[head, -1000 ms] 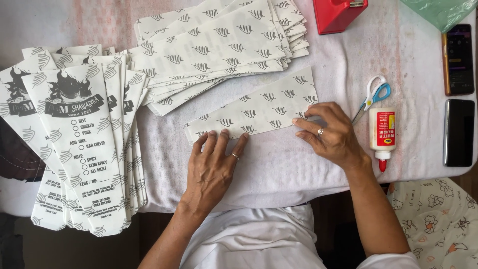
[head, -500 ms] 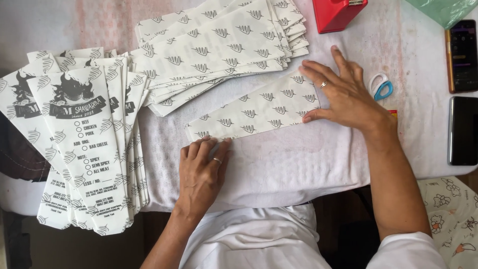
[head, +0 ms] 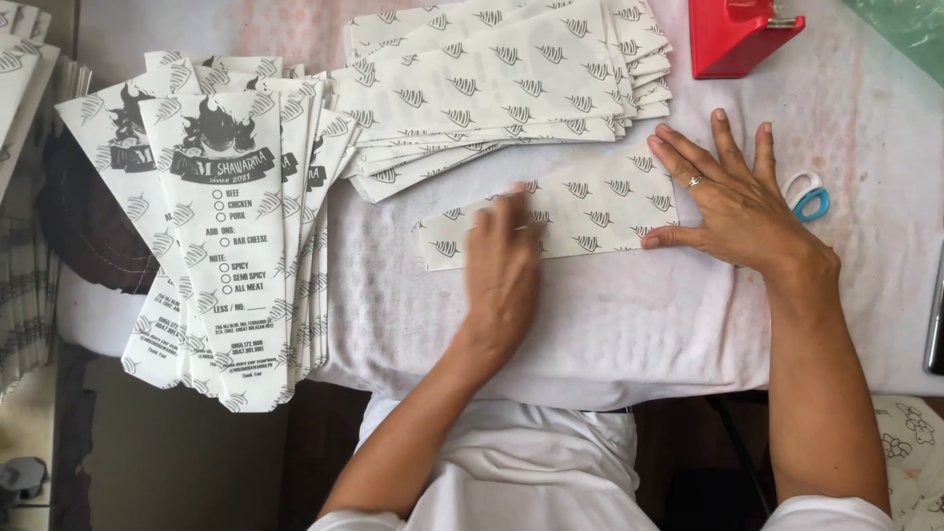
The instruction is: Manually assembling paper food packaging by applying glue and folding printed sheets.
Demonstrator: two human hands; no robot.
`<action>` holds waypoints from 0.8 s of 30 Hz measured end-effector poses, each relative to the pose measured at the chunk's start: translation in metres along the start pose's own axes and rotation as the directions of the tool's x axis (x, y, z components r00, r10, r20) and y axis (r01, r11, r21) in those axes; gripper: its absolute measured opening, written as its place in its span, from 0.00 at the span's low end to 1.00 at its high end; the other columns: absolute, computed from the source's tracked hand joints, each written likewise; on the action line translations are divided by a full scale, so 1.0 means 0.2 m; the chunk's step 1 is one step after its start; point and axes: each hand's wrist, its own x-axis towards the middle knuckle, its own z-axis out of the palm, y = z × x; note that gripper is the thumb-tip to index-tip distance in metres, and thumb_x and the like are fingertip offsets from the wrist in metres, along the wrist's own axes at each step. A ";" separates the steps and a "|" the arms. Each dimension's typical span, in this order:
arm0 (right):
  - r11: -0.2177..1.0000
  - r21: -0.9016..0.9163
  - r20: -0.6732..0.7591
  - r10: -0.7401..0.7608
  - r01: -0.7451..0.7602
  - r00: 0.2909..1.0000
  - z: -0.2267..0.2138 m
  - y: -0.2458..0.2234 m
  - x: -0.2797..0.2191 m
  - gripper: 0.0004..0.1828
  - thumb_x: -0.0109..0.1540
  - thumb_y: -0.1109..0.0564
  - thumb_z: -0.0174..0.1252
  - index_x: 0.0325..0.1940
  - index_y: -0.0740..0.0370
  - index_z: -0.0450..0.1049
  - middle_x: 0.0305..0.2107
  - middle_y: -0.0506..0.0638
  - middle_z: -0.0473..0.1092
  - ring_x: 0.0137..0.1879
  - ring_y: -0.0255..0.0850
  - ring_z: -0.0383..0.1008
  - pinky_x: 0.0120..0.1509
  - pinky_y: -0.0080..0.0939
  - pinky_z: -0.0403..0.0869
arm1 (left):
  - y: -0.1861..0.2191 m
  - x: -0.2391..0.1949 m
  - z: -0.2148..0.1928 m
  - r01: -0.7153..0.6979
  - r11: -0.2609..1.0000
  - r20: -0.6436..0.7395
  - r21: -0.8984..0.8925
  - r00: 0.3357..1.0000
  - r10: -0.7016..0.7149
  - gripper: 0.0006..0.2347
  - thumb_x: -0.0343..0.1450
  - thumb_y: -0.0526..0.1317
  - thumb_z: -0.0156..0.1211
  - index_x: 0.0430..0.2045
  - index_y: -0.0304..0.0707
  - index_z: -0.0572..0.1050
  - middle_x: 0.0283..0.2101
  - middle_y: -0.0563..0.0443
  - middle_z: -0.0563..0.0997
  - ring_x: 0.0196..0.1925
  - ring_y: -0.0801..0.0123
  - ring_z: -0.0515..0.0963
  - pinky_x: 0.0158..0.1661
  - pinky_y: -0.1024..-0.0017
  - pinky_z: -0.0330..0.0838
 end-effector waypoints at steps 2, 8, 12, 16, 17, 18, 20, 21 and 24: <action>1.000 0.001 -0.007 -0.004 0.004 1.000 0.00 0.01 0.00 0.61 0.53 0.26 0.53 0.83 0.46 0.34 0.79 0.43 0.36 0.82 0.57 0.18 0.77 0.71 0.21 | -0.13 -0.09 -0.14 0.063 0.997 -0.004 0.055 0.998 -0.063 0.12 0.74 0.35 0.57 0.50 0.31 0.73 0.55 0.38 0.68 0.41 0.46 0.68 0.40 0.51 0.66; 0.995 0.020 -0.243 -0.086 0.093 0.966 0.07 0.05 -0.03 0.60 0.51 0.27 0.59 0.79 0.54 0.50 0.74 0.50 0.48 0.81 0.61 0.34 0.76 0.77 0.32 | -0.22 -0.18 -0.49 0.217 0.917 0.059 0.334 0.966 -0.250 0.22 0.72 0.32 0.50 0.64 0.27 0.63 0.48 0.41 0.67 0.41 0.51 0.68 0.39 0.57 0.67; 0.769 0.463 -0.616 -0.078 0.441 0.784 0.07 -0.24 0.04 0.37 0.65 0.36 0.55 0.69 0.66 0.69 0.66 0.60 0.62 0.70 0.55 0.62 0.73 0.55 0.63 | -0.19 -0.06 -0.33 -0.046 0.999 -0.166 0.021 0.985 0.049 0.17 0.74 0.23 0.45 0.58 0.15 0.69 0.58 0.26 0.69 0.62 0.35 0.71 0.56 0.55 0.69; 0.196 0.868 -0.464 -0.010 0.456 0.886 0.29 -0.54 0.12 0.37 0.72 0.38 0.38 0.75 0.66 0.58 0.69 0.64 0.56 0.72 0.58 0.61 0.72 0.59 0.67 | -0.03 0.00 -0.23 -0.023 0.998 0.162 -0.066 0.986 0.034 0.23 0.78 0.31 0.45 0.72 0.28 0.55 0.76 0.33 0.53 0.79 0.44 0.46 0.73 0.51 0.42; -0.114 0.900 -0.414 0.081 0.421 0.907 0.35 -0.53 0.14 0.34 0.72 0.40 0.41 0.74 0.67 0.60 0.70 0.62 0.58 0.75 0.55 0.60 0.77 0.55 0.62 | -0.05 -0.02 -0.19 -0.030 0.999 0.192 -0.021 0.981 0.033 0.24 0.79 0.37 0.46 0.72 0.31 0.55 0.77 0.36 0.52 0.80 0.47 0.45 0.74 0.52 0.40; -0.416 0.830 -0.339 0.150 0.371 0.929 0.41 -0.53 0.16 0.31 0.72 0.43 0.44 0.72 0.68 0.62 0.71 0.61 0.59 0.77 0.52 0.58 0.82 0.50 0.57 | -0.08 -0.04 -0.16 -0.038 0.999 0.221 0.024 0.975 0.031 0.25 0.79 0.43 0.46 0.73 0.34 0.55 0.78 0.40 0.51 0.80 0.50 0.45 0.74 0.52 0.38; -0.423 0.818 -0.298 0.267 0.390 0.916 0.43 -0.22 0.18 0.33 0.71 0.40 0.46 0.72 0.66 0.62 0.69 0.58 0.62 0.77 0.48 0.61 0.84 0.47 0.59 | -0.08 -0.02 -0.16 -0.033 0.999 0.230 0.019 0.973 0.027 0.25 0.79 0.43 0.47 0.73 0.34 0.55 0.78 0.40 0.51 0.80 0.50 0.46 0.74 0.52 0.38; -0.427 0.808 -0.250 0.375 0.405 0.893 0.45 -0.08 0.17 0.35 0.70 0.37 0.47 0.73 0.64 0.62 0.68 0.54 0.65 0.76 0.44 0.63 0.85 0.43 0.60 | -0.07 -0.03 -0.17 -0.022 1.000 0.237 0.015 0.971 0.018 0.26 0.79 0.43 0.47 0.73 0.34 0.54 0.78 0.40 0.51 0.80 0.51 0.46 0.74 0.52 0.37; -0.155 0.846 -0.373 0.512 0.511 0.774 0.38 0.07 0.11 0.28 0.73 0.39 0.41 0.70 0.56 0.66 0.66 0.45 0.67 0.76 0.39 0.64 0.83 0.39 0.62 | -0.07 -0.03 -0.19 -0.018 1.000 0.255 0.009 0.967 0.015 0.26 0.79 0.43 0.47 0.73 0.34 0.54 0.78 0.40 0.51 0.80 0.51 0.45 0.74 0.52 0.35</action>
